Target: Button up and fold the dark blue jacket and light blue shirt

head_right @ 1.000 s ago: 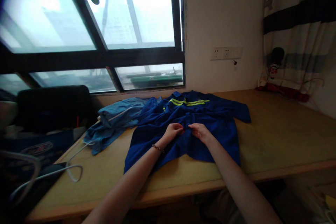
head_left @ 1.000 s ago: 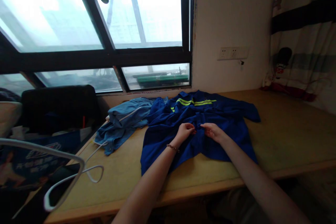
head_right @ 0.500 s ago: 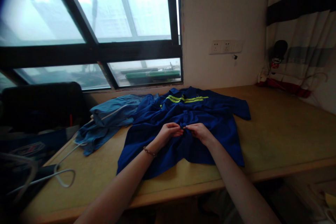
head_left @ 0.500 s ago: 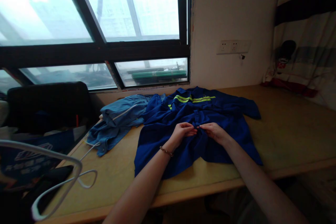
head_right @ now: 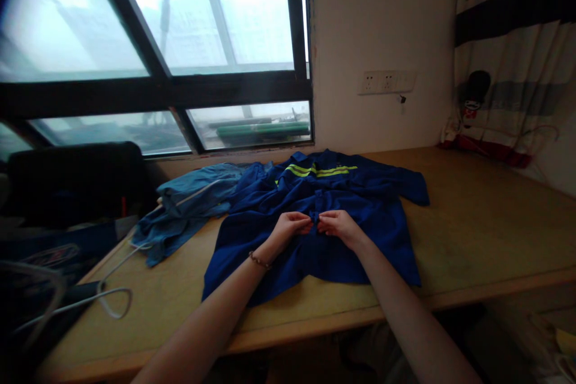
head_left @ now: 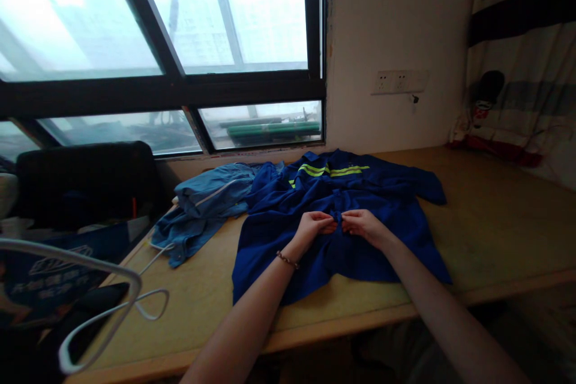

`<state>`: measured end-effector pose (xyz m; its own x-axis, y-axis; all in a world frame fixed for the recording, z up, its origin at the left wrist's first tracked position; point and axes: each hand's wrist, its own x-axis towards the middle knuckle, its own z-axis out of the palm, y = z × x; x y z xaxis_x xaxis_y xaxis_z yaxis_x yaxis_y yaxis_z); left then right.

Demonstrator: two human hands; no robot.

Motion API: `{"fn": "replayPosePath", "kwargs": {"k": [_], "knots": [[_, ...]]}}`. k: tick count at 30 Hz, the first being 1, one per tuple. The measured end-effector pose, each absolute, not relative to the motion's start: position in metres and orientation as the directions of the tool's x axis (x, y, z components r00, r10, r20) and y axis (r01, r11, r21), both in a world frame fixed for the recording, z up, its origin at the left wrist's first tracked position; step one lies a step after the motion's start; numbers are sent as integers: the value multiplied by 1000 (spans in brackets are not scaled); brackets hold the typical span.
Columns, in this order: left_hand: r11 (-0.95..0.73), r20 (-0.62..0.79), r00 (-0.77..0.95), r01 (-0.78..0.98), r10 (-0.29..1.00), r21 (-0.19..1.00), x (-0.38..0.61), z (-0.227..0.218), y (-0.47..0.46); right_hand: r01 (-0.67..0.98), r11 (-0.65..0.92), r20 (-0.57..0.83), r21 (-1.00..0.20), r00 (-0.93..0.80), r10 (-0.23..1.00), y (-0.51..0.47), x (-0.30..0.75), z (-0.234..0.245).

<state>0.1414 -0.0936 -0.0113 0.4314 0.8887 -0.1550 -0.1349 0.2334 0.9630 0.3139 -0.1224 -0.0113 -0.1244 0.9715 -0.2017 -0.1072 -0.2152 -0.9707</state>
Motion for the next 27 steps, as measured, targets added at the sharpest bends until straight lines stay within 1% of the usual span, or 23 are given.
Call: {"fn": "replayPosePath", "kwargs": {"k": [3, 6, 8, 10, 13, 16, 19, 27], "knots": [[185, -129, 436, -88, 891, 979, 142, -9, -95, 50, -52, -55, -997, -55, 997, -119, 309, -17], [104, -81, 436, -31, 897, 994, 142, -9, -96, 238, 110, 111, -965, -10, 994, -119, 303, -21], [39, -43, 443, 16, 896, 999, 142, -11, -95, 379, 191, 207, -905, 0, 978, -123, 299, -21], [-36, 8, 437, 56, 899, 998, 143, -13, -94, 515, 247, 284, -821, -9, 959, -127, 295, -20], [-113, 71, 401, 81, 913, 990, 145, -17, -92, 637, 277, 343, -719, -21, 939, -131, 292, -19], [-128, 84, 364, 98, 928, 987, 146, -18, -92, 659, 288, 358, -695, -31, 933, -132, 290, -19], [-133, 93, 345, 94, 934, 987, 146, -18, -91, 628, 302, 348, -717, -53, 936, -130, 290, -22], [-54, 82, 329, -93, 941, 994, 146, -25, -88, 503, 262, 282, -823, -37, 959, -122, 293, -33]]}}
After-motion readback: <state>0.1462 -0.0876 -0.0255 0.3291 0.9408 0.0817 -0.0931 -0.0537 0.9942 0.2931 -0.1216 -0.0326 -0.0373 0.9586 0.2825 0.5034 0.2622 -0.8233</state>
